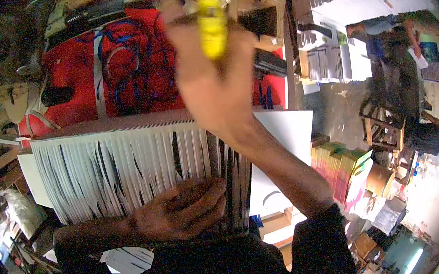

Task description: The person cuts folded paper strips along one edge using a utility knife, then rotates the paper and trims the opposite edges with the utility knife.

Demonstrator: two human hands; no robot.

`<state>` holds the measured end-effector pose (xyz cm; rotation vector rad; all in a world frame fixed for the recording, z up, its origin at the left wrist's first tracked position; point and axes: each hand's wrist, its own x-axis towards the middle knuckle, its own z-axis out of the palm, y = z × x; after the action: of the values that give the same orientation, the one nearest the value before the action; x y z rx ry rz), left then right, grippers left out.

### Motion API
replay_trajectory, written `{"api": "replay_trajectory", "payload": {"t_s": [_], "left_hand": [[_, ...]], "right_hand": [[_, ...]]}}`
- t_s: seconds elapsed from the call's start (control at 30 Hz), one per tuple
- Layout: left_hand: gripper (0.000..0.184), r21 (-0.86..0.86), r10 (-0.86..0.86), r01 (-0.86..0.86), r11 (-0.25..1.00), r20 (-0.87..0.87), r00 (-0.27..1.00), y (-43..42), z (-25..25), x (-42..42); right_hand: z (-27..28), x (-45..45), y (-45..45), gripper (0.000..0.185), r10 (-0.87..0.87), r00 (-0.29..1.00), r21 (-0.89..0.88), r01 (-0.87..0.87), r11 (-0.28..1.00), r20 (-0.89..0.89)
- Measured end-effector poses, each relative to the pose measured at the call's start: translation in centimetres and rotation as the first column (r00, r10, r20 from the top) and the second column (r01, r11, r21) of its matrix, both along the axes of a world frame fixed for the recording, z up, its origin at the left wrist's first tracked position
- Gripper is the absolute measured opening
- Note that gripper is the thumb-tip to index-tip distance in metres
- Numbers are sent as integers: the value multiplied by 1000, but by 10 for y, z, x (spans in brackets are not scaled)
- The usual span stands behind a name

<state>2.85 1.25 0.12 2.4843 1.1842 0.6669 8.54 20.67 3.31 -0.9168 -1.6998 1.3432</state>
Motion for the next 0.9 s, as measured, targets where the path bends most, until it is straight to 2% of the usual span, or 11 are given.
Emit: {"api": "replay_trajectory", "payload": {"t_s": [0.03, 0.1, 0.13, 0.2, 0.23, 0.3, 0.33, 0.4, 0.53, 0.67, 0.9], "left_hand": [[49, 11, 12, -12, 1000, -2, 1000, 2, 0, 0], [43, 84, 54, -40, 996, -167, 984, -2, 2, 1], [43, 72, 55, -44, 996, -164, 985, -9, 2, 2], [37, 86, 186, -182, 980, -38, 982, -20, -1, 0], [37, 84, 182, -178, 980, -37, 983, -26, 0, -2], [37, -20, 161, -168, 986, -198, 967, -33, 3, -7], [37, -23, 157, -165, 986, -196, 968, -33, 4, -9], [37, 7, 105, -107, 994, -291, 951, -32, 5, -10], [41, -27, 62, -74, 997, -312, 948, -31, 8, -13], [44, -40, 71, -89, 995, -335, 939, -35, 2, -9], [43, -45, 65, -84, 995, -318, 946, -39, -4, -8]], "right_hand": [[12, 4, 4, 31, 62, 992, -47, -68, 997, -113], [37, 20, 5, 34, 149, 932, -156, -210, 965, -332], [47, 28, 4, 36, 168, 883, -203, -280, 938, -439], [51, 31, 4, 37, 184, 817, -226, -355, 907, -546], [51, 32, 2, 39, 265, 836, -163, -382, 909, -481], [48, 30, 0, 42, 338, 848, -104, -411, 906, -408], [45, 27, -4, 42, 272, 849, -133, -366, 921, -454], [47, 25, -6, 41, 260, 856, -161, -363, 918, -446], [45, 22, -10, 41, 210, 869, -193, -324, 926, -448], [35, 25, -7, 42, 131, 852, -329, -332, 884, -507], [38, 18, -9, 39, 117, 854, -339, -323, 884, -507]]}}
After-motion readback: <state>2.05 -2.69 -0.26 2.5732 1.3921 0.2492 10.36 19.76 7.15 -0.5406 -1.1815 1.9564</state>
